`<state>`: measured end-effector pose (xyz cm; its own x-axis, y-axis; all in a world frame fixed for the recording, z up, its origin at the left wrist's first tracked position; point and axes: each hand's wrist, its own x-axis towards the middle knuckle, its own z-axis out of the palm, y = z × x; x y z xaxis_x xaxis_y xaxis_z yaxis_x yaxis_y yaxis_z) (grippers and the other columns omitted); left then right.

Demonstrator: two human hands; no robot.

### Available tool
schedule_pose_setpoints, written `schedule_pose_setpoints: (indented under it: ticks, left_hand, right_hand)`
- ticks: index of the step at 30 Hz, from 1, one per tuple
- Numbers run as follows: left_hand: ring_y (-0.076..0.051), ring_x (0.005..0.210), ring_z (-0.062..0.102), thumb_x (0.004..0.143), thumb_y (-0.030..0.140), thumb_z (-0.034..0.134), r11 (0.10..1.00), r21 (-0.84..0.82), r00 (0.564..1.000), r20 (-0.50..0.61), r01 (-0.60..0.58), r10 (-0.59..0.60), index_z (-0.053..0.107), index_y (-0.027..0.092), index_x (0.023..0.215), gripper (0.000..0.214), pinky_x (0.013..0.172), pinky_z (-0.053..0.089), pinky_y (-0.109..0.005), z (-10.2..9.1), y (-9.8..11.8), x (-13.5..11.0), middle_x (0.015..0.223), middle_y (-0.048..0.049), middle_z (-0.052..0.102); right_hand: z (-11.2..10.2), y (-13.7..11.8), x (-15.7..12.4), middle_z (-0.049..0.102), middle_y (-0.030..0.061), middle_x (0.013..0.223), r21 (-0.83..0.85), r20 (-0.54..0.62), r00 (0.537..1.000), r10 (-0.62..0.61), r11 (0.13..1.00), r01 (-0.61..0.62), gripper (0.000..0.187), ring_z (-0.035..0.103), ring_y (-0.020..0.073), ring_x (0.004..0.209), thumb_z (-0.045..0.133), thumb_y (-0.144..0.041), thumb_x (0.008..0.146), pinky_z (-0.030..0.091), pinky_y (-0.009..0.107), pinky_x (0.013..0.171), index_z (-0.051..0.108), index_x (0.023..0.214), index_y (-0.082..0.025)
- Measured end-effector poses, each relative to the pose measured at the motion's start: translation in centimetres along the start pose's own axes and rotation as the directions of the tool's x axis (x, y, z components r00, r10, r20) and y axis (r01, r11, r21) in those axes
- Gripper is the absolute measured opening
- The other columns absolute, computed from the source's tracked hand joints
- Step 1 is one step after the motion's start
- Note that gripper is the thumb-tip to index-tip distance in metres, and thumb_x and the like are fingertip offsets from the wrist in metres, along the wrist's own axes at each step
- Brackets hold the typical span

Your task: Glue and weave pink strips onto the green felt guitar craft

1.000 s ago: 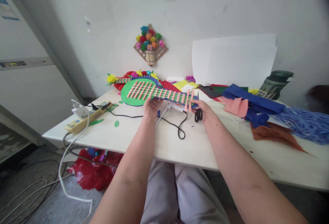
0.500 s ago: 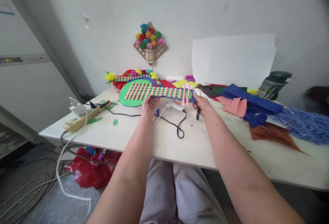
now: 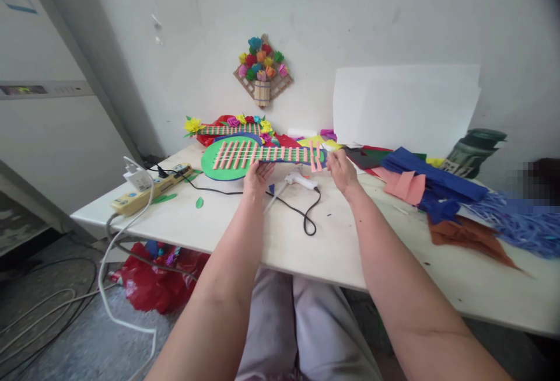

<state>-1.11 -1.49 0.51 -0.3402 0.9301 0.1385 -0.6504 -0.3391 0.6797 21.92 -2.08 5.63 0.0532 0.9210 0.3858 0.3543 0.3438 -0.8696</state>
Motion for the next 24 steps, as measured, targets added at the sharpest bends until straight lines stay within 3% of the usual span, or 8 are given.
schedule_pose_setpoints:
  ticks: [3,6,7,10,12,14,20,24]
  left_hand:
    - [-0.023,0.094,0.064,0.075,0.027,0.055,1.000,-0.002,1.000,0.014,0.023,-0.023,0.057,0.016,0.084,0.014,0.087,0.045,-0.037,0.1,0.0,-0.1,0.078,-0.0074,0.069]
    - [-0.023,0.091,0.065,0.075,0.023,0.052,0.999,-0.005,0.998,0.042,0.053,-0.052,0.058,0.015,0.081,0.011,0.088,0.046,-0.037,0.3,0.0,-0.2,0.075,-0.0073,0.069]
    - [-0.023,0.089,0.065,0.075,0.022,0.051,0.998,-0.002,0.997,0.052,0.064,-0.064,0.058,0.015,0.080,0.011,0.087,0.046,-0.037,0.4,0.0,-0.2,0.074,-0.0072,0.069]
    - [-0.023,0.088,0.066,0.075,0.021,0.051,0.994,0.027,0.991,0.087,0.102,-0.104,0.060,0.015,0.079,0.012,0.087,0.046,-0.037,0.5,0.1,-0.2,0.072,-0.0072,0.069]
    - [-0.023,0.088,0.066,0.074,0.022,0.053,0.990,0.055,0.985,0.110,0.128,-0.134,0.061,0.015,0.081,0.012,0.087,0.046,-0.037,0.5,0.1,-0.2,0.074,-0.0075,0.069]
    - [-0.023,0.088,0.066,0.073,0.024,0.055,0.988,0.065,0.981,0.128,0.139,-0.146,0.061,0.015,0.083,0.014,0.087,0.046,-0.037,0.5,0.1,-0.3,0.076,-0.0073,0.069]
    - [-0.022,0.092,0.064,0.074,0.045,0.058,0.995,-0.030,0.979,0.187,0.090,-0.083,0.060,0.018,0.091,0.032,0.087,0.046,-0.037,0.7,0.2,-0.5,0.083,-0.0077,0.068]
    - [-0.019,0.087,0.064,0.073,0.047,0.061,0.994,-0.029,0.965,0.245,0.101,-0.091,0.060,0.019,0.095,0.036,0.086,0.047,-0.035,1.3,-0.1,-0.7,0.090,-0.0073,0.067]
  right_hand:
    - [-0.1,0.3,0.2,0.052,-0.0008,0.061,-0.250,-0.184,0.969,-0.167,0.961,0.118,0.028,0.049,0.0165,0.065,0.055,-0.050,0.075,0.030,0.024,0.055,0.047,0.071,-0.024]
    - [-1.0,1.4,0.7,0.052,-0.0004,0.063,-0.240,-0.340,0.937,-0.084,0.971,0.000,0.035,0.047,0.0142,0.060,0.065,-0.053,0.064,0.030,0.023,0.051,0.050,0.072,-0.022]
    - [-1.4,1.7,0.8,0.052,-0.0005,0.061,-0.160,-0.324,0.946,-0.006,0.986,-0.049,0.035,0.045,0.0125,0.055,0.067,-0.052,0.062,0.029,0.022,0.047,0.051,0.070,-0.021]
    - [-2.5,2.5,0.9,0.048,-0.0031,0.049,0.202,0.019,0.969,0.245,0.949,-0.244,0.033,0.031,0.0065,0.038,0.071,-0.045,0.061,0.022,0.021,0.036,0.051,0.065,-0.019]
    - [-2.9,2.7,0.8,0.046,-0.0046,0.044,0.350,0.302,0.909,0.287,0.854,-0.386,0.029,0.025,0.0034,0.032,0.073,-0.037,0.062,0.018,0.020,0.031,0.051,0.062,-0.017]
    - [-2.9,2.8,0.6,0.047,-0.0048,0.042,0.409,0.441,0.855,0.273,0.787,-0.462,0.026,0.023,0.0016,0.029,0.073,-0.029,0.063,0.018,0.018,0.029,0.052,0.061,-0.016]
    - [-1.3,2.6,0.6,0.047,-0.0063,0.039,0.476,0.442,0.827,0.348,0.690,-0.545,0.018,0.024,0.0002,0.026,0.067,-0.015,0.069,0.022,0.014,0.026,0.051,0.061,-0.014]
    - [0.8,2.4,0.3,0.055,-0.0031,0.046,0.519,0.425,0.834,0.351,0.661,-0.542,0.014,0.025,0.0001,0.025,0.063,-0.012,0.072,0.023,0.014,0.025,0.052,0.063,-0.014]
